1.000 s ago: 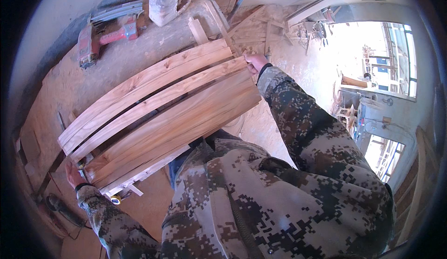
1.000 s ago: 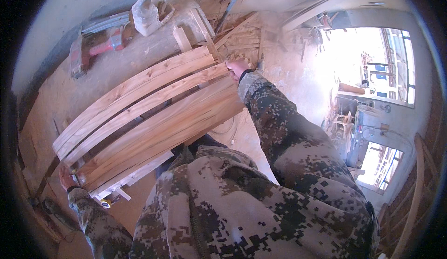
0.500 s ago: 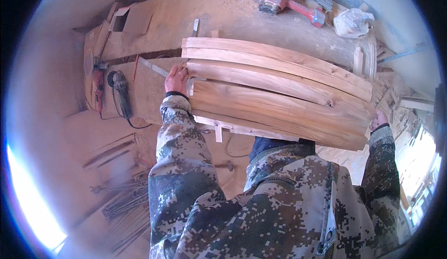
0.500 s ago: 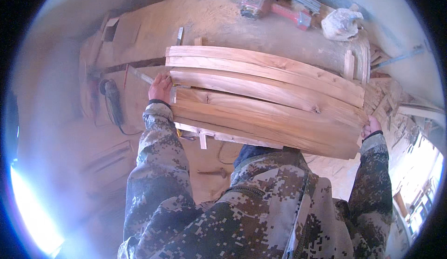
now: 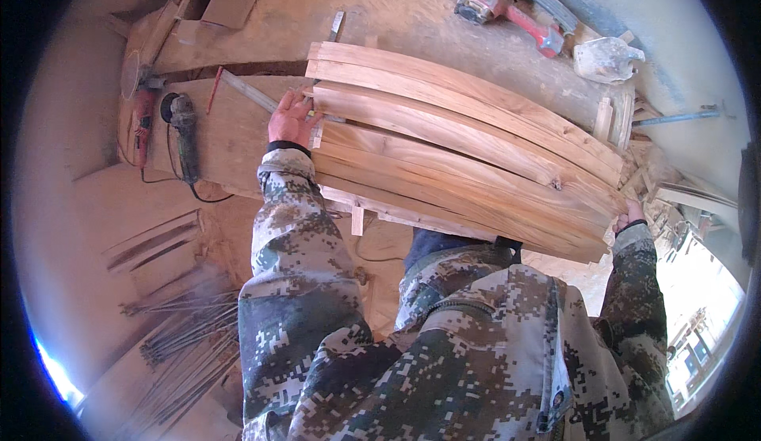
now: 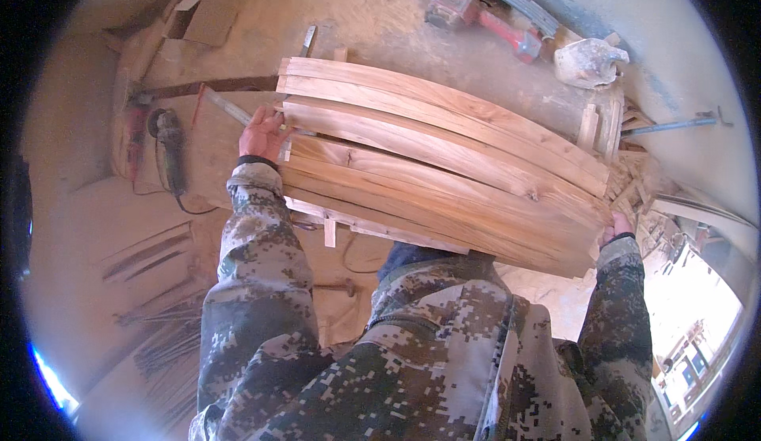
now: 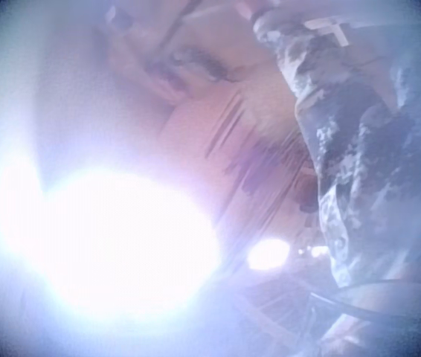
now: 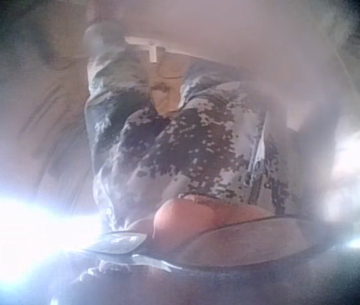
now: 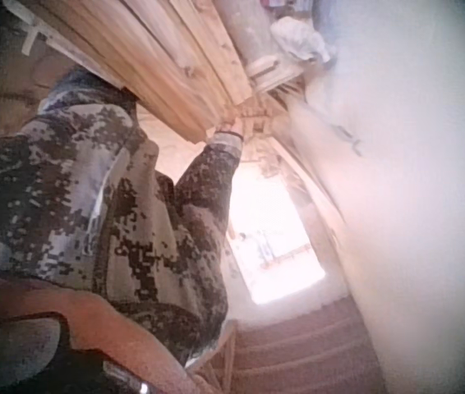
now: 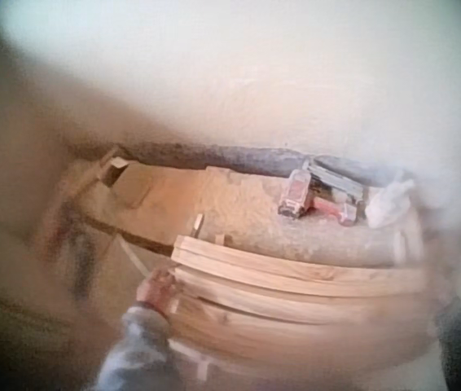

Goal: The person arranges several wooden planks on a workbench, aligns them, and uses a square and pencil to mark measurements on the planks. The person repeatedly adjusts the planks and rechecks alignment before marking again.

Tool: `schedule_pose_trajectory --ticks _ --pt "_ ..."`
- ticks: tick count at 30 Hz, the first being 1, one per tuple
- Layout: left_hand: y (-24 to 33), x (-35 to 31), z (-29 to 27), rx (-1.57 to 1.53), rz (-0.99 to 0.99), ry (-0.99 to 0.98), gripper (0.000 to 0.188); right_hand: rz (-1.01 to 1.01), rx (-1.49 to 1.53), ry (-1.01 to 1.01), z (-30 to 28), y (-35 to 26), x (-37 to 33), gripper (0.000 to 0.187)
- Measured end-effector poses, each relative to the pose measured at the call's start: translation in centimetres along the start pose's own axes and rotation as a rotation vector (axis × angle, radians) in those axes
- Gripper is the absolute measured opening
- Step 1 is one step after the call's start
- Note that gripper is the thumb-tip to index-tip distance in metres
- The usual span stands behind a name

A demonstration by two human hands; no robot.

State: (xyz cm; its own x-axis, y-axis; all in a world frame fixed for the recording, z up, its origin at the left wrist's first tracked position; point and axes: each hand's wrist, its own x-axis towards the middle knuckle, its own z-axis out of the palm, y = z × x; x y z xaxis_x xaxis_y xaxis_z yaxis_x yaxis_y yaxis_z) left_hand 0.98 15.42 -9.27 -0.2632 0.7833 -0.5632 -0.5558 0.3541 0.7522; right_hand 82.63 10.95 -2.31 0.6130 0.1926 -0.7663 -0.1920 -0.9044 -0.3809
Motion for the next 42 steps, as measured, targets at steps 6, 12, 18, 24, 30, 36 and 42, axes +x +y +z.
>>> schedule_pose_trajectory --ticks 6,12,18,24,30,36,42 --pt "-0.5 0.9 -0.9 -0.116 -0.007 -0.018 0.073 -0.072 0.017 -0.121 -2.4 0.8 2.5 0.026" --pt "-1.5 3.5 -4.4 -0.056 0.038 -0.021 0.04 -0.268 0.218 -0.331 -6.1 1.3 9.4 0.034" --pt "0.2 4.6 -7.9 0.078 0.162 0.071 0.051 -0.465 0.284 -0.387 -2.4 0.8 2.6 0.025" --pt "2.6 1.7 -9.7 -0.009 0.229 0.201 0.072 -0.573 0.279 -0.421 0.3 -1.0 -2.7 0.024" --pt "4.3 -2.0 -9.6 0.228 0.349 0.314 0.05 -0.614 0.357 -0.442 0.0 -1.5 -4.0 0.022" --pt "4.0 -6.2 -7.4 -0.081 0.308 0.393 0.05 -0.696 0.399 -0.545 -0.4 -2.7 -4.6 0.02" --pt "1.3 -9.1 -9.2 -0.043 0.385 0.328 0.052 -0.741 0.275 -0.447 0.5 -3.2 -3.0 0.02"
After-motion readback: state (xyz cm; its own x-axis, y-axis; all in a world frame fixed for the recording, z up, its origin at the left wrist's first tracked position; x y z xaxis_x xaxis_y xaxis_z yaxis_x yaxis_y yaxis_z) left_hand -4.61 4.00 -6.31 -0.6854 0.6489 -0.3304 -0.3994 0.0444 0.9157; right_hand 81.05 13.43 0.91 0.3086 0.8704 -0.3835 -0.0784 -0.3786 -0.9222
